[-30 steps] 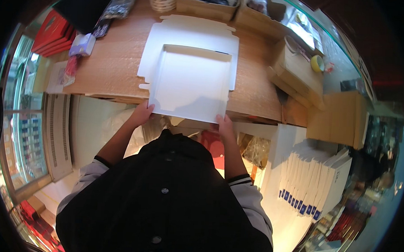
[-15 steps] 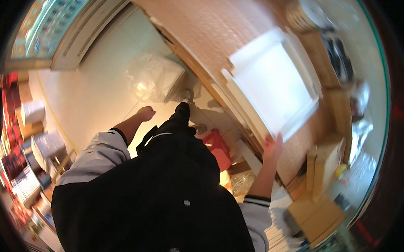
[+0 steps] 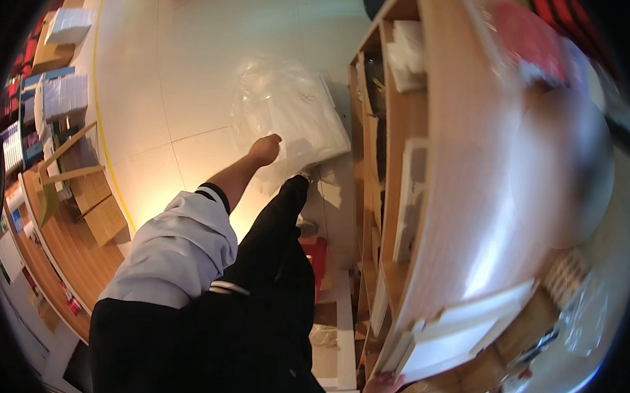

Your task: The person assembles white cardboard boxes by folding the flaps and tucking the tabs into place. They repeatedly pick up flat-packed boxes from a stack, fold them into shape on a wooden table, and then place the assembled boxes into a larger cardboard container.

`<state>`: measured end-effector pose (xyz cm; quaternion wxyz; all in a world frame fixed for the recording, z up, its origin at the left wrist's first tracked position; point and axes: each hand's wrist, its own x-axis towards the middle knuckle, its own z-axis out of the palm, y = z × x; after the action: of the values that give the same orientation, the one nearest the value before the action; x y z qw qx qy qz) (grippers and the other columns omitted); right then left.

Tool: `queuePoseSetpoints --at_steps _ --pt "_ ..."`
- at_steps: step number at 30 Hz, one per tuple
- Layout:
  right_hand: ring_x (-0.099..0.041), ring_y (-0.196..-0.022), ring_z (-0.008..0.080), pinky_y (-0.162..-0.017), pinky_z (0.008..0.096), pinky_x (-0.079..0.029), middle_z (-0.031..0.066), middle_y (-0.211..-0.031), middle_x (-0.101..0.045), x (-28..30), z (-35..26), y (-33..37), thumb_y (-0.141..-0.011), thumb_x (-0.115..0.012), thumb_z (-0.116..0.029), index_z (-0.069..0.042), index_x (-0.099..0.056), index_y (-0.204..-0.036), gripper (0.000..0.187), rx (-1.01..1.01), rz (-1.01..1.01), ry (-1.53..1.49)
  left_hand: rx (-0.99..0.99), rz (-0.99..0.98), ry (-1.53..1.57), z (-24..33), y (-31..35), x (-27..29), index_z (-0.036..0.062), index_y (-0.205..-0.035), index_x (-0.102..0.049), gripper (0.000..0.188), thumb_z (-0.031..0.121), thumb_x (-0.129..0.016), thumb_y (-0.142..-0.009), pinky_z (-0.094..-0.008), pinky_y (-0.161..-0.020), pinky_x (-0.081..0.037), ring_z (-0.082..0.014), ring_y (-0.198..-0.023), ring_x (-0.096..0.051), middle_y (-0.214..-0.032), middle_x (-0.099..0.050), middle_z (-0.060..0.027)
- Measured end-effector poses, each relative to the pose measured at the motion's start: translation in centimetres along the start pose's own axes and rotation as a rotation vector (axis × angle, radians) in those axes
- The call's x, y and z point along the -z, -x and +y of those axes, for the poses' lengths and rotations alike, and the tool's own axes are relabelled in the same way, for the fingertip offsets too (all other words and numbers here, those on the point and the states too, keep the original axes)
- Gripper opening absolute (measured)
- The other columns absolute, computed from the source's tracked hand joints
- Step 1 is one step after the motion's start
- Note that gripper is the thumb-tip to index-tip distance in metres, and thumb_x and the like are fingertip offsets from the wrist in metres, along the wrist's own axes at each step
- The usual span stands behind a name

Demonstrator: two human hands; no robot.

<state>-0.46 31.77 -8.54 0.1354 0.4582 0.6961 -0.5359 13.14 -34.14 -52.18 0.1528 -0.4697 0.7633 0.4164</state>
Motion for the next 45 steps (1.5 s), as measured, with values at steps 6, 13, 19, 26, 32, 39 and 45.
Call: queuePoseSetpoints --at_steps 6,13,19,26,32,39,45 --pt "-0.048 -0.066 0.0133 -0.065 0.0261 -0.041 0.0024 -0.086 -0.053 -8.3 2.5 1.0 -0.087 -0.06 -0.046 -0.013 -0.052 -0.118 0.046 -0.034 0.224 0.152 -0.164 -0.28 -0.557 -0.7 -4.9 -0.1 0.0084 -0.108 -0.066 0.029 0.018 -0.055 -0.082 -0.0411 -0.091 -0.047 -0.0299 -0.11 -0.058 -0.111 -0.064 -0.0153" --pt "-0.046 -0.063 0.0123 -0.061 0.0258 -0.039 0.0012 -0.08 -0.049 -13.0 3.7 0.5 -0.087 -0.059 -0.047 -0.013 -0.051 -0.116 0.046 -0.031 0.274 0.26 0.555 -0.58 -0.503 -8.5 -2.9 -1.0 0.0059 -0.118 -0.062 0.038 0.027 -0.061 -0.086 -0.0437 -0.086 -0.051 -0.028 -0.109 -0.062 -0.118 -0.064 -0.0125" --pt "-0.044 -0.06 0.0115 -0.058 0.0256 -0.038 0.0001 -0.075 -0.046 -14.4 1.5 -0.2 -0.087 -0.059 -0.048 -0.014 -0.05 -0.114 0.045 -0.013 0.265 0.325 0.754 0.247 0.515 -13.5 -5.3 -7.3 -0.0041 -0.116 -0.054 0.067 0.047 -0.073 -0.076 -0.0369 -0.081 -0.051 -0.0305 -0.1 -0.063 -0.107 -0.065 -0.0191" --pt "-0.042 -0.056 0.0105 -0.054 0.0253 -0.036 -0.0012 -0.068 -0.042 -12.9 -0.3 0.3 -0.087 -0.059 -0.05 -0.014 -0.049 -0.113 0.045 0.029 0.275 0.302 0.762 0.199 0.456 -7.5 -3.4 -3.3 -0.0036 -0.1 -0.056 0.066 0.051 -0.078 -0.069 -0.035 -0.075 -0.051 -0.025 -0.087 -0.064 -0.095 -0.065 -0.0167" --pt "-0.04 -0.053 0.0096 -0.05 0.0251 -0.035 -0.0023 -0.063 -0.039 -9.3 -1.5 0.7 -0.087 -0.059 -0.051 -0.014 -0.048 -0.111 0.045 0.051 0.232 0.21 0.457 0.267 0.763 -2.8 1.5 3.7 -0.0022 -0.107 -0.058 0.062 0.046 -0.077 -0.072 -0.033 -0.079 -0.051 -0.0236 -0.09 -0.066 -0.098 -0.067 -0.0152" --pt "-0.039 -0.051 0.0089 -0.047 0.0234 -0.032 -0.0022 -0.059 -0.038 -4.1 0.8 1.9 -0.088 -0.058 -0.05 -0.013 -0.047 -0.11 0.045 0.08 0.157 -0.049 0.36 0.559 0.475 6.6 9.2 13.9 0.0029 -0.097 -0.049 0.035 0.026 -0.067 -0.079 -0.0399 -0.075 -0.05 -0.028 -0.083 -0.065 -0.086 -0.065 -0.0161" --pt "-0.046 -0.061 0.0097 -0.047 0.0245 -0.032 0.0022 -0.07 -0.051 -2.3 2.8 3.4 -0.093 -0.053 -0.032 -0.004 -0.052 -0.116 0.036 0.34 0.232 0.089 -0.185 0.861 0.752 13.4 20.4 23.7 -0.001 -0.123 -0.046 0.04 0.011 -0.059 -0.087 -0.0345 -0.084 -0.048 -0.0246 -0.097 -0.061 -0.105 -0.062 -0.0175"
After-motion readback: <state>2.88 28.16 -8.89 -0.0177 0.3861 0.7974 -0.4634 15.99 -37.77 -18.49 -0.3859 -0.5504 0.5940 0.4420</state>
